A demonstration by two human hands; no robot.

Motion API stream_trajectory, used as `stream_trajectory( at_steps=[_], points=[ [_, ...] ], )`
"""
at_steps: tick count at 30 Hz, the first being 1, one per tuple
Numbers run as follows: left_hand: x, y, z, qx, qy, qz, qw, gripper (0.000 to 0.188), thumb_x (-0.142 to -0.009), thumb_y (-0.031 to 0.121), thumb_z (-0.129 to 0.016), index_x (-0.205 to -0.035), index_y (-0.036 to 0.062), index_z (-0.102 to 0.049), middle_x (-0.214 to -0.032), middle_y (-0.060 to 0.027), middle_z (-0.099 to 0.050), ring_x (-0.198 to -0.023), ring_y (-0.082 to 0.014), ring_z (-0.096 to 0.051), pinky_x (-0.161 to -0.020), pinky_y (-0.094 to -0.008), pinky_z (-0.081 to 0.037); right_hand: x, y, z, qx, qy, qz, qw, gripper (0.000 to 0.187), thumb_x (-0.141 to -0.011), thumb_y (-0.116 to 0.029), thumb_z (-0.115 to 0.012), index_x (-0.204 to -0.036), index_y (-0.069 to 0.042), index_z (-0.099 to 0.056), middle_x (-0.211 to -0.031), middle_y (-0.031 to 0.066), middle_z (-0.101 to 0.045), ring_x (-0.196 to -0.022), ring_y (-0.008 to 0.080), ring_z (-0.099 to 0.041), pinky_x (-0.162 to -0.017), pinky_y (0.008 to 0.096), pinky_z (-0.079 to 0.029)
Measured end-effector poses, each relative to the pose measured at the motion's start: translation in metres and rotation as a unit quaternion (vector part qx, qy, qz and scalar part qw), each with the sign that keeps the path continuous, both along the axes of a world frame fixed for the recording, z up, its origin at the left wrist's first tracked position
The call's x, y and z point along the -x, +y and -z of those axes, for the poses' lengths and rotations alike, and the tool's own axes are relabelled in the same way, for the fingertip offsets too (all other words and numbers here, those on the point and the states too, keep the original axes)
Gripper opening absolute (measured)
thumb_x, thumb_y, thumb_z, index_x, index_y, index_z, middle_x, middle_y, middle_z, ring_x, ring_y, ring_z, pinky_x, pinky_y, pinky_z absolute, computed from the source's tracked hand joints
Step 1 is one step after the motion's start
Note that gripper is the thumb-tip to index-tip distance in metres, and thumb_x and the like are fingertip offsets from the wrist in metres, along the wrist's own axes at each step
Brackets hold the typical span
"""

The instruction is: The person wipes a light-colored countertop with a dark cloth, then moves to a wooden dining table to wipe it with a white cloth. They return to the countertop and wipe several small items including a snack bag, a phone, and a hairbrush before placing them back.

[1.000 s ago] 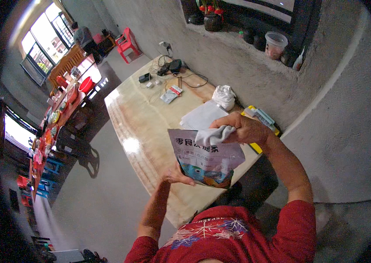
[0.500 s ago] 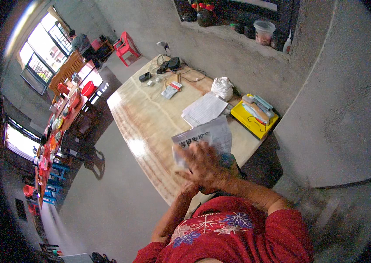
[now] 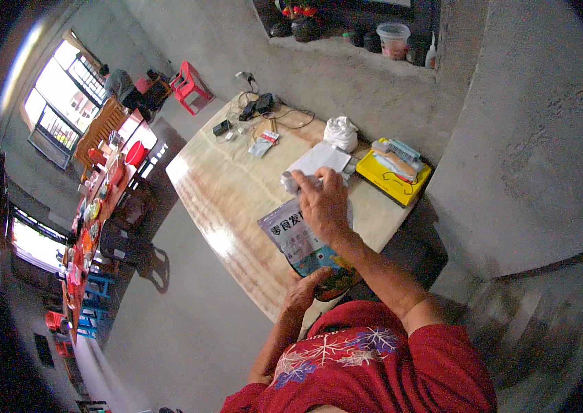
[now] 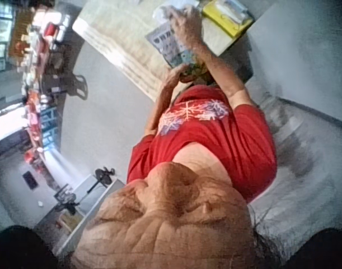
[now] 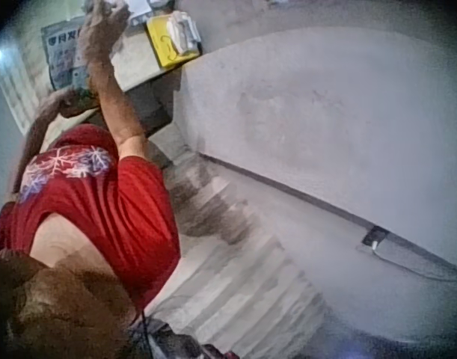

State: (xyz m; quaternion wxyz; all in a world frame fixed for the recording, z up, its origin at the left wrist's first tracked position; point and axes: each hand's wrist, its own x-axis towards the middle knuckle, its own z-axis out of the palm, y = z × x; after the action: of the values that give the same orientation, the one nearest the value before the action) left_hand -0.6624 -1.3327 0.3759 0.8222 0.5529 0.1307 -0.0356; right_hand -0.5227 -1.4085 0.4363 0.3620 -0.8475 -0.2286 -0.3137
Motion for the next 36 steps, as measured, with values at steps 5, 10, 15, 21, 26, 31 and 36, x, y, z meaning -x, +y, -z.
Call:
stream_trajectory(
  at_steps=[5,10,15,21,26,31,36],
  points=[
    [0.001,0.015,0.044,-0.004,-0.067,-0.027,0.997,0.036,-0.077,0.009,-0.070,-0.110,0.0028,-0.057,-0.101,-0.0062,-0.062,-0.089,-0.0145,-0.059,-0.074,-0.0303,-0.050,0.055,0.011,0.028,0.062,-0.021,-0.110,0.992,0.033,-0.080,-0.013,-0.057,-0.113,-0.014,-0.060,-0.103,0.0152,-0.050,-0.091,0.0323,-0.050,-0.080,0.0413,-0.042],
    [-0.003,0.020,0.041,0.105,-0.049,-0.080,0.990,0.051,-0.077,0.012,-0.069,-0.121,0.0046,-0.046,-0.116,-0.0097,-0.053,-0.099,-0.0196,-0.055,-0.079,-0.0329,-0.049,0.081,-0.012,0.035,0.087,0.011,-0.298,0.951,0.040,-0.073,-0.008,-0.061,-0.113,-0.014,-0.062,-0.107,0.0126,-0.049,-0.098,0.0301,-0.049,-0.090,0.0386,-0.040],
    [0.003,0.030,0.017,0.088,0.052,0.007,0.995,0.051,-0.070,0.006,-0.073,-0.116,0.0013,-0.051,-0.104,-0.0091,-0.061,-0.090,-0.0194,-0.061,-0.076,-0.0328,-0.052,0.011,-0.003,0.012,0.041,-0.024,-0.092,0.995,0.028,-0.078,-0.008,-0.060,-0.105,-0.008,-0.063,-0.098,0.0138,-0.050,-0.094,0.0294,-0.050,-0.082,0.0392,-0.042],
    [-0.005,0.033,-0.003,0.112,0.006,-0.041,0.993,0.043,-0.070,0.007,-0.074,-0.108,0.0001,-0.058,-0.095,-0.0073,-0.065,-0.081,-0.0180,-0.063,-0.073,-0.0326,-0.052,0.015,-0.012,0.016,0.063,0.039,-0.089,0.993,0.038,-0.072,0.000,-0.061,-0.109,-0.009,-0.062,-0.103,0.0133,-0.046,-0.095,0.0293,-0.047,-0.084,0.0379,-0.042],
    [-0.003,0.051,0.019,0.067,0.040,-0.045,0.996,0.045,-0.070,0.008,-0.072,-0.111,0.0001,-0.054,-0.095,-0.0087,-0.063,-0.081,-0.0186,-0.062,-0.070,-0.0316,-0.052,0.064,-0.020,0.025,0.114,0.068,-0.235,0.963,0.036,-0.071,-0.001,-0.061,-0.107,-0.009,-0.064,-0.104,0.0127,-0.047,-0.095,0.0274,-0.048,-0.082,0.0377,-0.043],
    [0.000,0.049,0.026,0.065,0.029,-0.014,0.997,0.037,-0.071,0.008,-0.073,-0.104,0.0032,-0.059,-0.094,-0.0045,-0.063,-0.083,-0.0141,-0.060,-0.072,-0.0281,-0.050,0.049,0.005,0.023,0.072,0.073,-0.316,0.943,0.034,-0.070,-0.005,-0.064,-0.103,-0.010,-0.065,-0.100,0.0135,-0.050,-0.089,0.0301,-0.051,-0.081,0.0385,-0.044],
    [-0.003,0.037,0.011,0.030,0.072,0.057,0.995,0.029,-0.072,0.009,-0.075,-0.098,0.0052,-0.063,-0.092,-0.0026,-0.065,-0.081,-0.0109,-0.061,-0.072,-0.0279,-0.050,0.013,0.044,0.013,0.085,0.044,-0.238,0.967,0.028,-0.070,-0.008,-0.064,-0.098,-0.008,-0.064,-0.104,0.0152,-0.049,-0.093,0.0323,-0.050,-0.081,0.0394,-0.043]
  ],
)
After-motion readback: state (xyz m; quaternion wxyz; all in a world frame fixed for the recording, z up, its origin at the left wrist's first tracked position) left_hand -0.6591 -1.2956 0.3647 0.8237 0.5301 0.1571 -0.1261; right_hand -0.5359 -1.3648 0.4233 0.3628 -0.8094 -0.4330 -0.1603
